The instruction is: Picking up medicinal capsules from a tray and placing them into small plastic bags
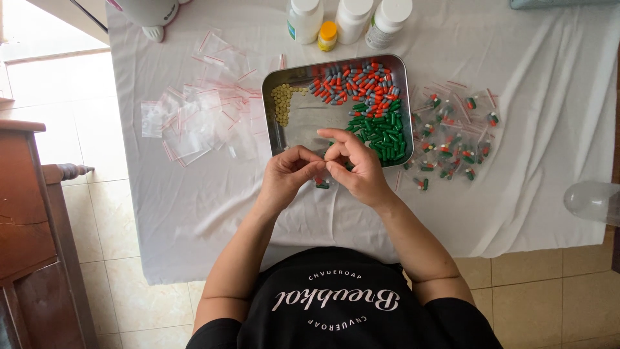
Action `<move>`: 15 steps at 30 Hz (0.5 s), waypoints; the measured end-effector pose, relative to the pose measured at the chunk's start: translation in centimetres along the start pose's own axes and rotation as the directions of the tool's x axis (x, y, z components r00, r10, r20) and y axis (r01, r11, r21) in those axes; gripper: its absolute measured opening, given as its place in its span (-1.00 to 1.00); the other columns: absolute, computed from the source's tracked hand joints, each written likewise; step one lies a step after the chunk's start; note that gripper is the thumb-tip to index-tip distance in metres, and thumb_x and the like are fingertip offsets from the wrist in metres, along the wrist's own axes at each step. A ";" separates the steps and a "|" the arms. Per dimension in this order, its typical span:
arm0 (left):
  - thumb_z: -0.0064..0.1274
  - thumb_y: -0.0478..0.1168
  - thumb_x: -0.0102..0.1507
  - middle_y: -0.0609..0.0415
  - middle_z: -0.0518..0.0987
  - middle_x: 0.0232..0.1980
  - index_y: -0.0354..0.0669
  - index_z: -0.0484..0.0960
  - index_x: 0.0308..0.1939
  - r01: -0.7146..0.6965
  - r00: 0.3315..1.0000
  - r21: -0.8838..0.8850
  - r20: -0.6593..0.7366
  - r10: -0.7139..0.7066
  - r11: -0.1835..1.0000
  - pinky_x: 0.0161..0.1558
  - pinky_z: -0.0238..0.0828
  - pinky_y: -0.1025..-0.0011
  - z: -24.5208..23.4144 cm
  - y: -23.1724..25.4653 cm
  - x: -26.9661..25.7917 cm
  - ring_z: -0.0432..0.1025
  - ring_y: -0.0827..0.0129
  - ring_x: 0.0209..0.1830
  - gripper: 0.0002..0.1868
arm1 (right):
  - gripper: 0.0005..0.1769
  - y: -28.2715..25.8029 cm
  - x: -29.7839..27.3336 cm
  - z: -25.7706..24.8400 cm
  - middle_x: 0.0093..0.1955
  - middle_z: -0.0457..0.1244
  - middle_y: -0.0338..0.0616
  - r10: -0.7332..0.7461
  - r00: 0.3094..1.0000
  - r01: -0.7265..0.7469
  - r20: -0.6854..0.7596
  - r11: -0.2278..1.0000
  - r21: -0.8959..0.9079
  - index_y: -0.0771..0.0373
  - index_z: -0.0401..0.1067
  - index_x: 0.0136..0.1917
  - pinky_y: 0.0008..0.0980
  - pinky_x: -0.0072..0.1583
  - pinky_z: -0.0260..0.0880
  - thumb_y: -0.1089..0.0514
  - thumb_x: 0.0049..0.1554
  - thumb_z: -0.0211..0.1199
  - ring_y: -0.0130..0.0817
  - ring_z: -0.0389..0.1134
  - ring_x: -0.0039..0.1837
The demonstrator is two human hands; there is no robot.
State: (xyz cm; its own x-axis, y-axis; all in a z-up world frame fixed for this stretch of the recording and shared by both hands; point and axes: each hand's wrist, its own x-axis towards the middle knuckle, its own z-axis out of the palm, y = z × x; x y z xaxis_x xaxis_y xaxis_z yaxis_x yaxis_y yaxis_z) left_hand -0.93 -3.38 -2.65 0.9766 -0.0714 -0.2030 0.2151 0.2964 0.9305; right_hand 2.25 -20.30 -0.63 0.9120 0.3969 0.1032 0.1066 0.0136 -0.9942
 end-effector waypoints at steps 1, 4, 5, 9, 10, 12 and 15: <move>0.21 -0.42 0.16 -0.04 0.60 -0.50 -0.37 0.64 -0.31 0.000 1.000 0.000 0.001 0.000 1.000 -0.32 0.52 0.58 0.0 -0.1 0.0 0.53 0.47 -0.46 -0.93 | -0.46 0.1 -0.1 0.1 -0.33 0.27 -0.24 0.000 1.000 0.000 -0.001 1.000 -0.001 0.32 0.33 0.30 -0.59 -0.26 0.24 0.42 0.02 0.14 -0.53 0.14 -0.34; 0.23 -0.44 0.14 -0.06 0.60 -0.50 -0.38 0.64 -0.33 -0.001 1.000 -0.031 -0.006 0.001 1.000 -0.32 0.54 0.57 0.1 -0.1 -0.1 0.54 0.46 -0.45 -0.93 | -0.45 0.1 -0.2 0.2 -0.32 0.27 -0.22 0.013 1.000 -0.013 0.002 0.999 0.035 0.32 0.29 0.32 -0.59 -0.25 0.24 0.43 0.03 0.13 -0.53 0.14 -0.33; 0.22 -0.43 0.15 -0.05 0.61 -0.50 -0.37 0.64 -0.33 0.005 1.000 -0.035 -0.008 -0.005 0.999 -0.32 0.53 0.58 0.1 0.0 -0.1 0.53 0.48 -0.45 -0.94 | -0.45 0.1 -0.2 0.1 -0.32 0.26 -0.22 0.017 1.000 -0.018 0.010 0.999 0.048 0.33 0.29 0.32 -0.59 -0.24 0.25 0.43 0.04 0.12 -0.53 0.15 -0.32; 0.21 -0.42 0.17 -0.05 0.62 -0.47 -0.39 0.62 -0.28 0.013 1.000 -0.066 -0.022 -0.015 0.998 -0.29 0.56 0.54 -0.3 -0.5 0.1 0.55 0.45 -0.43 -0.90 | -0.49 0.3 -0.5 0.5 -0.25 0.27 -0.17 0.059 0.998 -0.060 0.013 0.994 0.096 0.33 0.30 0.32 -0.53 -0.18 0.31 0.42 0.08 0.10 -0.52 0.20 -0.25; 0.21 -0.42 0.17 -0.05 0.62 -0.47 -0.39 0.62 -0.28 0.014 1.000 -0.066 -0.022 -0.015 0.998 -0.29 0.56 0.54 -0.2 -0.3 0.0 0.55 0.45 -0.43 -0.90 | -0.49 0.4 -0.5 0.4 -0.25 0.27 -0.17 0.059 0.998 -0.060 0.014 0.994 0.095 0.33 0.30 0.32 -0.53 -0.18 0.31 0.42 0.08 0.10 -0.52 0.20 -0.25; 0.20 -0.40 0.18 0.04 0.57 -0.48 -0.38 0.62 -0.27 -0.028 0.999 -0.016 -0.027 0.027 0.999 -0.29 0.52 0.56 -0.2 0.2 -0.1 0.48 0.54 -0.44 -0.90 | -0.81 0.6 -0.3 0.2 -0.22 0.32 -0.13 0.008 0.999 -0.009 -0.032 0.999 -0.052 0.35 0.50 0.00 -0.54 -0.15 0.37 0.38 0.08 0.23 -0.47 0.29 -0.21; 0.22 -0.39 0.18 -0.04 0.59 -0.47 -0.39 0.62 -0.28 -0.064 0.998 0.013 -0.024 0.064 0.998 -0.30 0.54 0.51 -0.2 -0.1 0.0 0.52 0.44 -0.44 -0.89 | -0.90 1.0 -0.2 0.3 -0.25 0.32 -0.12 -0.045 0.997 0.034 -0.065 0.985 -0.171 0.34 0.52 -0.10 -0.51 -0.20 0.38 0.36 0.06 0.30 -0.38 0.32 -0.25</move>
State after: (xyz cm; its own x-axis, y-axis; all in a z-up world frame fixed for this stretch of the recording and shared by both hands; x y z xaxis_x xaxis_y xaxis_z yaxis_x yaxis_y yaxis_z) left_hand -0.96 -3.19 -2.79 0.9882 -0.0295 -0.1501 0.1522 0.2882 0.9454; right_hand 2.03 -20.06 -1.63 0.9299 0.3358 0.1498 0.2034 -0.1304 -0.9704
